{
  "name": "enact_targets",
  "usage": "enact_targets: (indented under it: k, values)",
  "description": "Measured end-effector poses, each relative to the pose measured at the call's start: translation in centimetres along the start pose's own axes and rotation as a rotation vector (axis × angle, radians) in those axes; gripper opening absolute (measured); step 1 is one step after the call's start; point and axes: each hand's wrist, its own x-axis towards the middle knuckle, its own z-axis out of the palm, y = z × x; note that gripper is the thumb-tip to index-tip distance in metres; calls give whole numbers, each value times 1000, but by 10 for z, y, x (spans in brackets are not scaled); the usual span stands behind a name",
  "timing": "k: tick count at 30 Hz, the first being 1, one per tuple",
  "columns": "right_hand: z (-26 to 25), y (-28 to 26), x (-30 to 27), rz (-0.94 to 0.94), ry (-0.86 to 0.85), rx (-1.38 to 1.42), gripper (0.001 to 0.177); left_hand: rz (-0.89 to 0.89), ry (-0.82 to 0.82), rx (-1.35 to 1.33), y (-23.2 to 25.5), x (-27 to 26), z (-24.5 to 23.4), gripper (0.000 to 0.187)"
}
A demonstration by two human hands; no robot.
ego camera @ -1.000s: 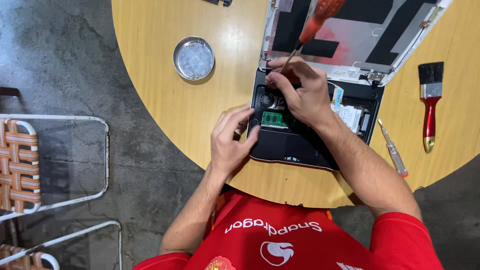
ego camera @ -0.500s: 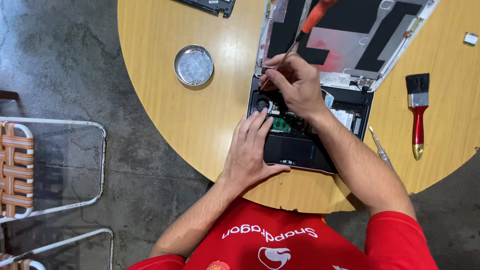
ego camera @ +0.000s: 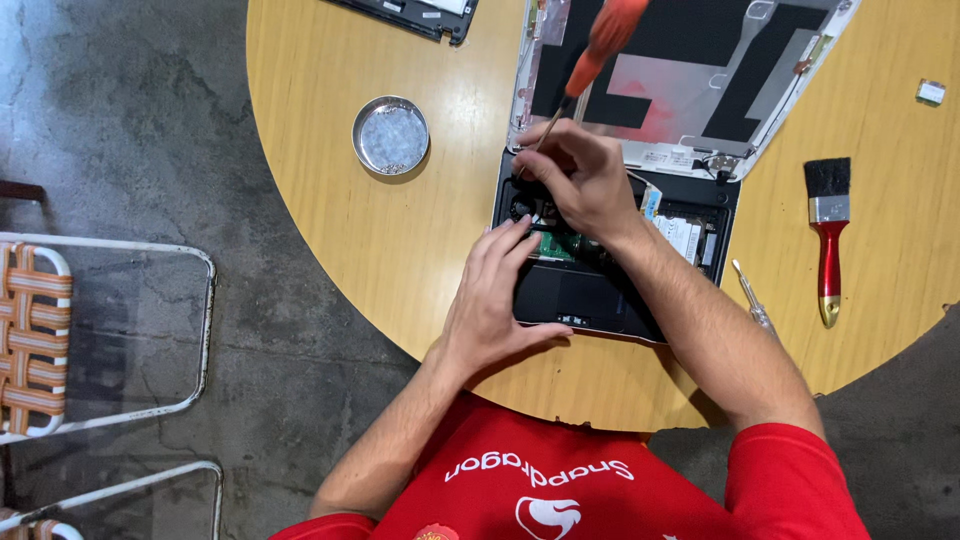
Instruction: The person uses a screwdriver to remove screws from the internal components of a disassembled laptop and places them into a small metal dish. The person then uses their hands to adjust the internal components.
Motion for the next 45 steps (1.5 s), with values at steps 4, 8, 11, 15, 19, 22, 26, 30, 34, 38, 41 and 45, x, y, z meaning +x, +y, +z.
enact_targets:
  k: [4,8,11,15,19,22,26,30,34,38,41,45]
  values:
    - [-6,3,-3,-115,-40,-208,16,-35,76,-166,-13,4,-8,91]
    - [-5,-11,0,-74,-88,-148,13,-94,256,-299,-22,33,-29,60]
    - [-8,-14,0,-68,-131,-127,13,9,289,-358,-8,70,-55,48]
    - [-12,8,-4,-43,-219,-185,3,151,133,-428,15,109,-76,43]
    - [-15,5,-3,-41,-230,-152,10,183,66,-420,16,126,-85,30]
    - [-16,-3,0,-56,-249,-179,11,250,7,-463,14,132,-84,28]
    - [-16,-12,5,-57,-280,-165,12,252,23,-476,8,135,-80,27]
    - [-19,-6,2,-74,-294,-192,15,319,42,-390,0,134,-75,31]
    - [-16,6,-1,-108,-285,-189,15,318,130,-358,12,134,-76,20]
    - [-15,11,-2,20,-215,-99,11,242,228,-347,12,133,-67,25]
    - [-15,1,0,160,-172,79,10,188,197,-343,1,132,-58,24]
    - [-13,3,-4,98,-122,54,10,163,95,-365,-22,123,-50,9]
